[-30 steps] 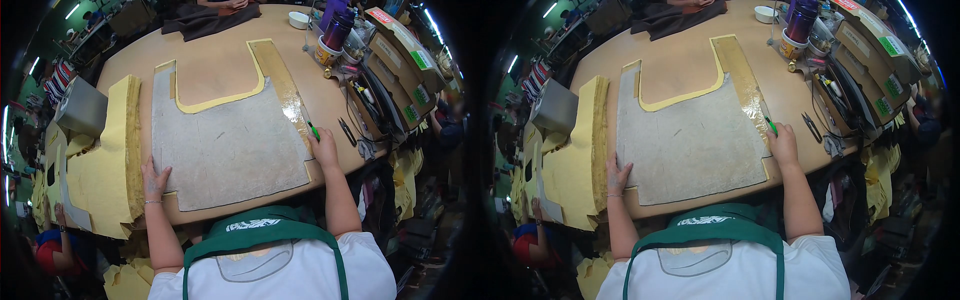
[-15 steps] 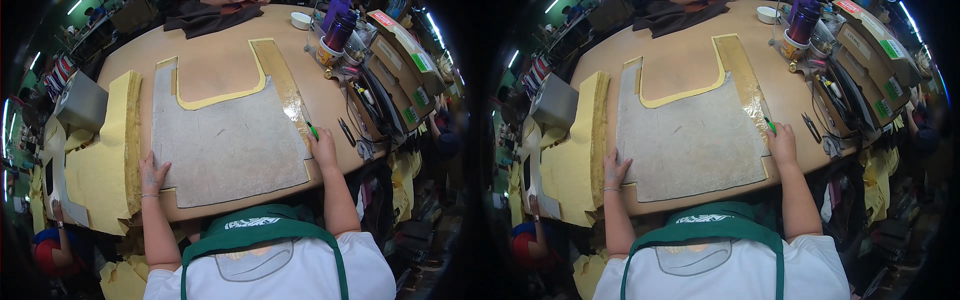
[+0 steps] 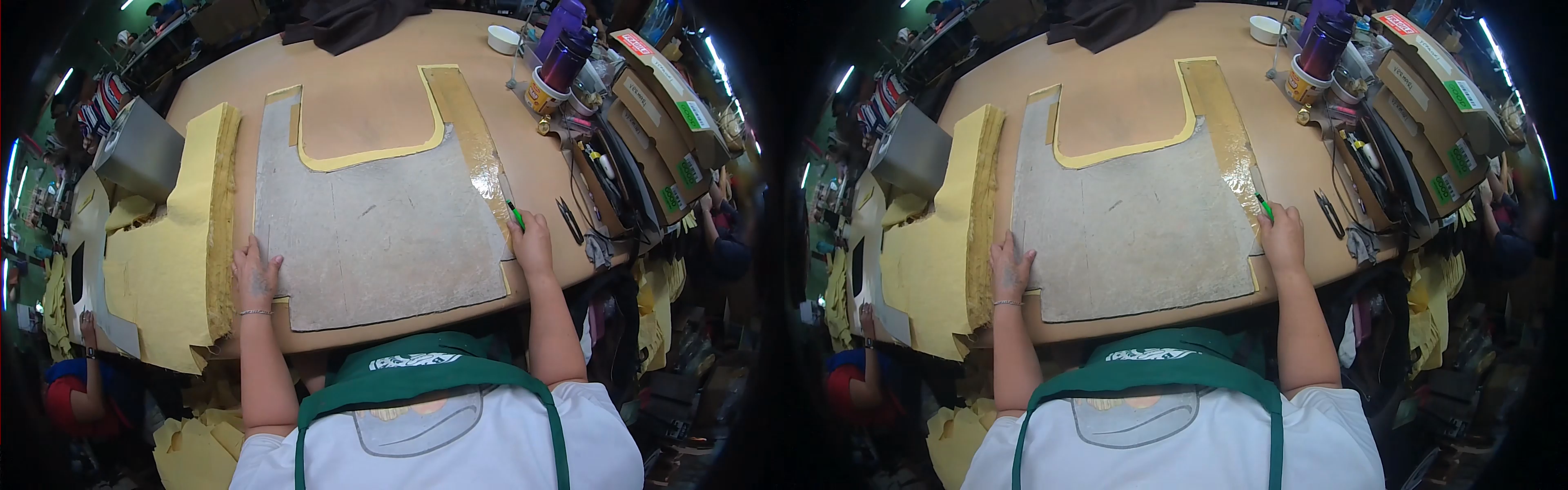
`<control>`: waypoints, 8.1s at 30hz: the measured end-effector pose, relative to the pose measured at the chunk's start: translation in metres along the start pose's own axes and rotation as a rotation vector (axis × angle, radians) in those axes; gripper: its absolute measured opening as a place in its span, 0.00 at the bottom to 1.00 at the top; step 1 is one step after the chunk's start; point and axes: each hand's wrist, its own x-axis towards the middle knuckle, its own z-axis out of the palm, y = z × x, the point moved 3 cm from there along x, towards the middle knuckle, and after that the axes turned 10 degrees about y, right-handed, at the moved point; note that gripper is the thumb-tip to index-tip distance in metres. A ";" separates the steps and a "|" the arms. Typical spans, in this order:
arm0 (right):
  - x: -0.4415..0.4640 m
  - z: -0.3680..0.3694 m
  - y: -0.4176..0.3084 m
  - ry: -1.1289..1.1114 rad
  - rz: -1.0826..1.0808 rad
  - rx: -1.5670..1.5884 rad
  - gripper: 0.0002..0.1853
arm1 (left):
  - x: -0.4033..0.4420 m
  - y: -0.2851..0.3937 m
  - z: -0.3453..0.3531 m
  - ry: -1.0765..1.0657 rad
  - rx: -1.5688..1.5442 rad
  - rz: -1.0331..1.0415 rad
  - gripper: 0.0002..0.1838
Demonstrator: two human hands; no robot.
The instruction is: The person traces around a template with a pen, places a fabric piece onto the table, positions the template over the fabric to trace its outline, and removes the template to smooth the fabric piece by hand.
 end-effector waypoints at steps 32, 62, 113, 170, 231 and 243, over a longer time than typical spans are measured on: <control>-0.006 0.002 -0.006 0.111 0.018 -0.073 0.21 | -0.013 0.001 0.000 0.145 0.099 -0.064 0.30; 0.047 0.013 0.022 -0.037 0.258 0.004 0.17 | 0.027 -0.001 0.023 0.131 -0.283 -0.031 0.16; 0.054 0.016 0.040 -0.138 0.212 0.181 0.19 | 0.020 -0.007 0.011 -0.163 -0.373 0.104 0.40; 0.063 0.026 0.065 -0.174 0.029 0.208 0.21 | 0.030 -0.019 0.017 -0.166 -0.550 -0.149 0.27; 0.039 0.007 0.028 -0.033 0.004 0.061 0.19 | 0.005 0.004 0.026 -0.020 0.071 0.020 0.31; 0.043 0.012 0.034 -0.037 -0.029 0.048 0.22 | 0.005 0.006 0.022 -0.005 0.017 -0.025 0.32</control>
